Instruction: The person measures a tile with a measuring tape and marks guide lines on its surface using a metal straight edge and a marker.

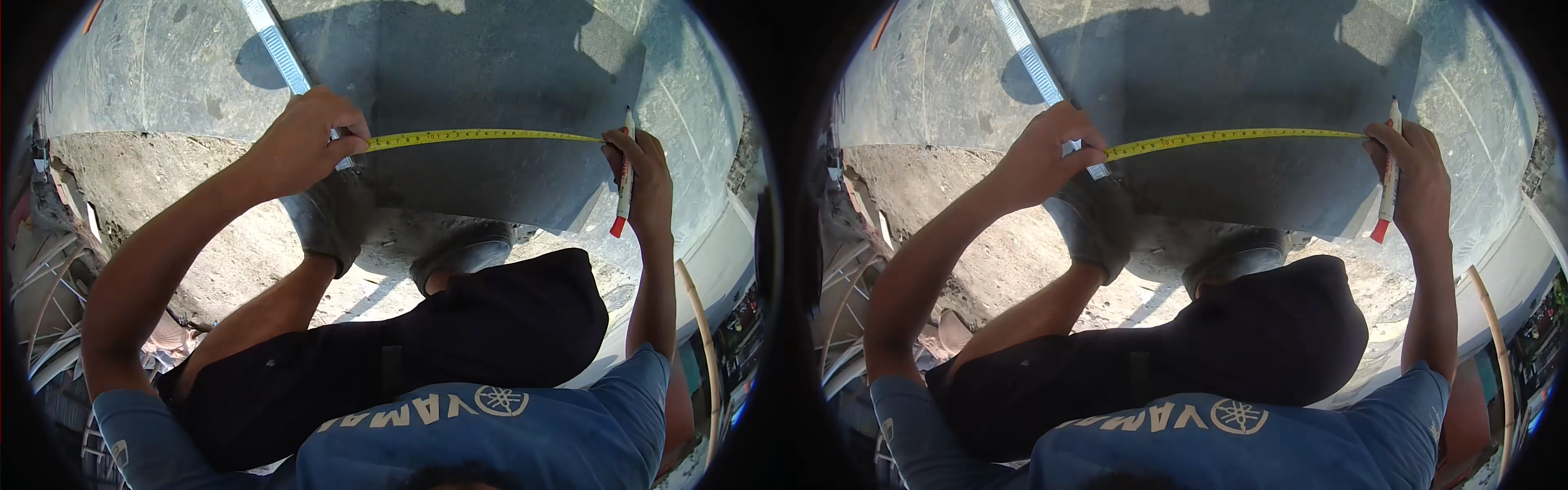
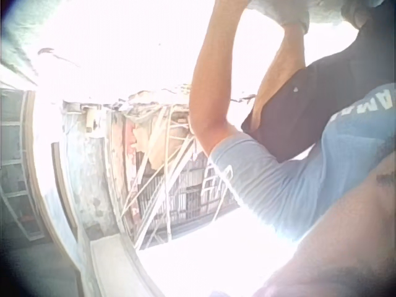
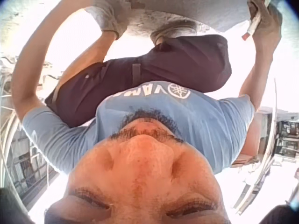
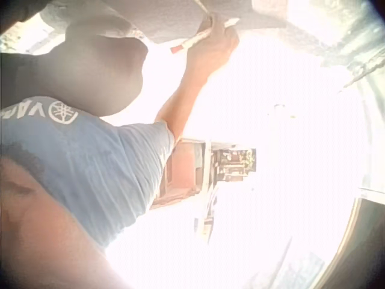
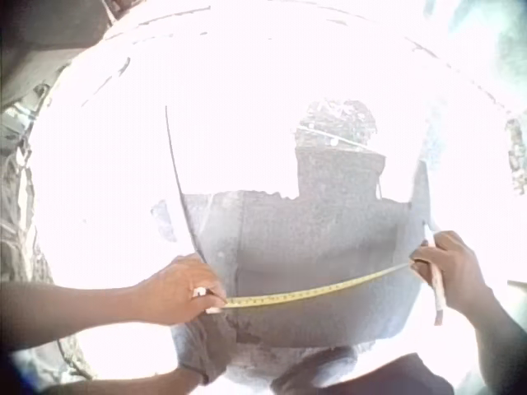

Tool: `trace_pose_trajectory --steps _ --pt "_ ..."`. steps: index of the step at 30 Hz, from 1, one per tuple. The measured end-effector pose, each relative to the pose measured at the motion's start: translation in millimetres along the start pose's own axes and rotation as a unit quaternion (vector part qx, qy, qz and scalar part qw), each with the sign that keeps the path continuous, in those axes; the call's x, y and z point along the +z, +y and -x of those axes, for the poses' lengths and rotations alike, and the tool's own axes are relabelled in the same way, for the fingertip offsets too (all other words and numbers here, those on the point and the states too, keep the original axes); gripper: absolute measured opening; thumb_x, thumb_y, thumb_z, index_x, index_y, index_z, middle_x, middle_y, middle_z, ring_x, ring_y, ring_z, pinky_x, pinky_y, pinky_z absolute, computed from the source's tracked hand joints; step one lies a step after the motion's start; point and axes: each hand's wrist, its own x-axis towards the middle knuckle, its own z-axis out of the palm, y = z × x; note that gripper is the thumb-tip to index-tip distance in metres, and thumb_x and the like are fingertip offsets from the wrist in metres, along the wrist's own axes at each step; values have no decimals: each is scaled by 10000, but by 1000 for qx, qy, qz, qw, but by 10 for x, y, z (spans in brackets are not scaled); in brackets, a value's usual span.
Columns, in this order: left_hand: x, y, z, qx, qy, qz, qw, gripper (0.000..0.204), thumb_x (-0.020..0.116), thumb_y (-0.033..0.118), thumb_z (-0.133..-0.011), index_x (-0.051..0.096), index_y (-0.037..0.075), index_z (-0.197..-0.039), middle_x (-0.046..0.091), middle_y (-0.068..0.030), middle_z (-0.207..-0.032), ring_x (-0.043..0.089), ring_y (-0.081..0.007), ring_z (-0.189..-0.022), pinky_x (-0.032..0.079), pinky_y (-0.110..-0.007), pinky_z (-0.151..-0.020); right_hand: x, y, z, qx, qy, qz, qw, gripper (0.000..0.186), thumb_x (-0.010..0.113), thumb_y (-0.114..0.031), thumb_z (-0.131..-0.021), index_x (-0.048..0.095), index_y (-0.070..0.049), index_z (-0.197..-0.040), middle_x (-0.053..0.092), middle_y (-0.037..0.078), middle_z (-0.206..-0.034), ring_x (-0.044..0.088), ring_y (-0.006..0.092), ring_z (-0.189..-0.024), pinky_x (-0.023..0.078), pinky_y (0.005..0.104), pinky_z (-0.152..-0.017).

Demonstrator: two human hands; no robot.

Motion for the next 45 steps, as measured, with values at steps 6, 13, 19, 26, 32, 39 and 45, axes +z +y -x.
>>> trace_pose_trajectory --steps 6,13,19,26,32,39,45 --pt "832 48 208 3 -17 3 1000 92 747 47 -800 737 109 -868 668 -16 -815 573 -221 -906 402 -394 -913 459 -77 850 32 0 6 999 147 752 -115 -839 703 -88 -976 636 93 -902 634 302 -949 513 432 -752" --pt "1184 -167 105 74 1 -70 995 97 802 127 -759 724 128 -817 656 25 -773 542 -195 -863 357 -384 -866 830 -101 1243 53 56 39 996 198 760 -111 -827 730 -104 -1022 601 98 -853 625 302 -921 511 436 -738" --pt "1283 -133 145 63 28 -104 992 89 789 126 -778 699 126 -783 650 24 -766 532 -206 -864 336 -392 -863 1059 -118 1513 67 65 35 995 162 727 -168 -862 729 -119 -1017 619 88 -886 634 298 -931 528 427 -755" --pt "1335 -71 173 91 28 -144 985 66 760 110 -804 695 120 -806 643 3 -777 545 -229 -865 349 -412 -858 1160 36 1658 59 104 21 993 214 723 -209 -868 715 -131 -1068 633 86 -902 636 310 -944 531 425 -778" --pt "1405 49 191 65 59 -166 982 51 737 124 -827 689 105 -828 642 -20 -811 558 -265 -877 367 -435 -851 1102 337 1762 130 77 3 988 302 743 -255 -857 681 -161 -1138 680 77 -1004 635 300 -1019 537 414 -838" --pt "1378 36 202 45 52 -182 981 70 735 109 -819 670 100 -843 635 -32 -818 564 -284 -890 385 -450 -827 1022 578 1780 124 65 -35 990 379 814 -265 -791 673 -115 -1109 703 114 -1049 657 347 -1007 540 425 -865" --pt "1409 36 195 47 62 -174 982 97 740 83 -805 649 93 -836 621 -40 -807 560 -287 -873 390 -447 -812 939 801 1854 168 55 -87 981 366 829 -160 -768 695 -84 -1100 718 143 -1048 671 355 -975 539 423 -864"
